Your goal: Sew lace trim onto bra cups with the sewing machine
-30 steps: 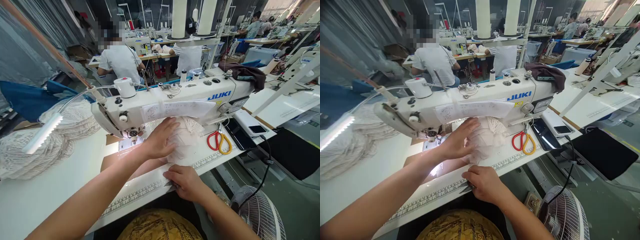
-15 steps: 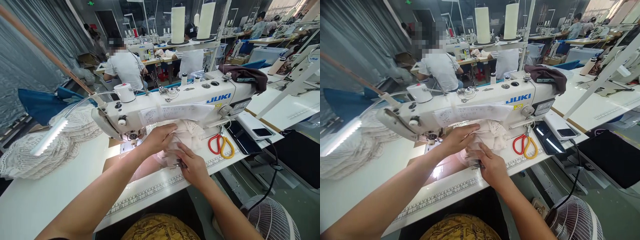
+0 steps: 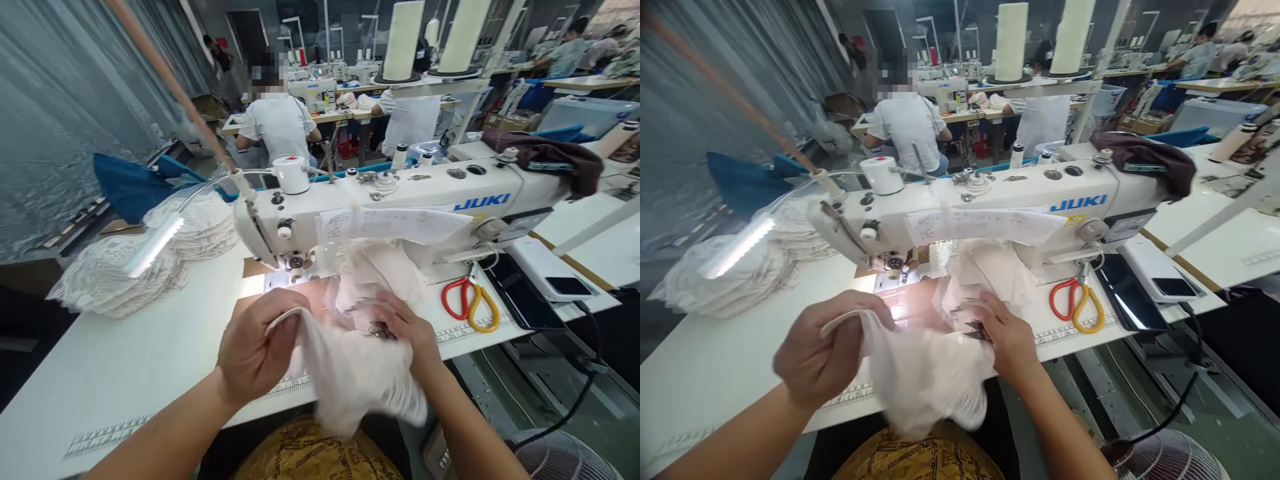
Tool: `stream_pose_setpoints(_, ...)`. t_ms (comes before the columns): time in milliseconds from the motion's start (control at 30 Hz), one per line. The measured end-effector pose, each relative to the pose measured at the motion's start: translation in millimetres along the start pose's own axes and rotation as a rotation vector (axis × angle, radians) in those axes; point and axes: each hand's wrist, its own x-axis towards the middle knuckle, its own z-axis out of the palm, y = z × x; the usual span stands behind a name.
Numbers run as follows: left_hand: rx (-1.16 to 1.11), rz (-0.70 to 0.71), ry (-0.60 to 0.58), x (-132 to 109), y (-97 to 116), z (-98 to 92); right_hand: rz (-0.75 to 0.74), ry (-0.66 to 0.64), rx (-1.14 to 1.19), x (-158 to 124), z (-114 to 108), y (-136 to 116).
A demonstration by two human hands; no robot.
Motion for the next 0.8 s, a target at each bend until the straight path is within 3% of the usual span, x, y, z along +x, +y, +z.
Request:
stream_pose_setpoints(100, 0.183, -0.157, 0.041, -23.5, -10.7, -40.5, -0.166, 0.056, -0.147, -2.1, -4.7, -11.9)
stream_pose_setpoints(167, 0.278, -0.312, -0.038, -35.3, -29.0, -61.6, -0.235, -0.006, -0.240, -1.9, -2.1, -25.4)
stream_pose_setpoints(233, 0.339, -0.483, -0.134, -45.0, -53.2, -78.0, -0.316, -0.078, -0.278, -1.0, 7.4, -39.8)
stream_pose_setpoints(367, 0.404, -0.732, -0.181, -63.0, -95.2, -99.1, -0.438, -0.087, -0.378, 1.1, 35.1, -56.9)
stream_pose_setpoints(500, 0.272, -0.702, -0.321, -77.2, -105.2, -109.4, -0.457, -0.095, -0.405, 2.2, 45.1, -55.1)
stream_pose_setpoints(600, 0.268, -0.701, -0.318, -84.8, -98.1, -113.8, -0.419, -0.087, -0.347, 2.4, 42.1, -60.3)
stream_pose_setpoints(800, 0.464, -0.646, -0.364, -101.9, -76.9, -108.3, -0.259, -0.223, 0.081, 29.7, 52.6, -109.3)
